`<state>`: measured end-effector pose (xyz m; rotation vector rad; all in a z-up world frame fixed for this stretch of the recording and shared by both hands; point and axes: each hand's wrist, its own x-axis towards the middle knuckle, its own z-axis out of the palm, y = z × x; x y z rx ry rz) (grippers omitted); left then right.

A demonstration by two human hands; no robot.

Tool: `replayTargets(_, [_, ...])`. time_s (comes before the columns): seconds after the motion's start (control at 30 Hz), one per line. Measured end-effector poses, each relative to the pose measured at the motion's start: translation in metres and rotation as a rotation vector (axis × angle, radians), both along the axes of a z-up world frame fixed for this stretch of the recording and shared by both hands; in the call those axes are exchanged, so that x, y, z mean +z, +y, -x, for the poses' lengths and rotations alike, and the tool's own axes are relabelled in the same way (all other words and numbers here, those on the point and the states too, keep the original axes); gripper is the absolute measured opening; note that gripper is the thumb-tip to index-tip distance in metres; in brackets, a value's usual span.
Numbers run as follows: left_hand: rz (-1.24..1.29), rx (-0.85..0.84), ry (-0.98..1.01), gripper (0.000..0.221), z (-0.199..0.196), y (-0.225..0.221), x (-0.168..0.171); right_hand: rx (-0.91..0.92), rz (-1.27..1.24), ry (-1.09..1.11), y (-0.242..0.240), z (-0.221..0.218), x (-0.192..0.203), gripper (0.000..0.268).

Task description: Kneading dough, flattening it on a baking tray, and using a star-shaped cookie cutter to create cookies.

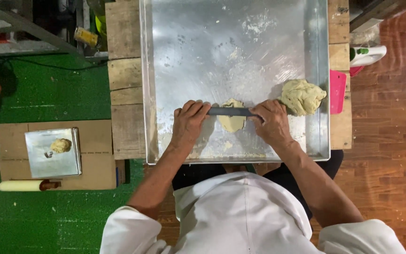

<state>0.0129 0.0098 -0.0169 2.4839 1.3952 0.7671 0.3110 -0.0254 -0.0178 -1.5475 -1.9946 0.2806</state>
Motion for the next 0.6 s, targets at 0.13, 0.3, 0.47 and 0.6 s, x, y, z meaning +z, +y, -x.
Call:
replayTargets(0.13, [0.073,-0.018,-0.063,0.023,0.0,0.006,0.005,-0.002,0.004,0.013,0.009,0.002,0.018,0.011])
replayTargets(0.3, [0.256,-0.025,0.078,0.027,0.0,0.03,0.015,0.187,0.035,-0.018,0.028,-0.008,0.027,0.016])
replayTargets(0.47, [0.297,-0.025,0.051,0.03,0.001,0.023,0.025,0.163,0.023,-0.013,0.022,-0.002,0.033,0.013])
replayTargets(0.6, [0.223,-0.013,0.003,0.03,0.001,0.008,0.011,0.066,-0.002,-0.019,0.013,-0.003,0.015,0.014])
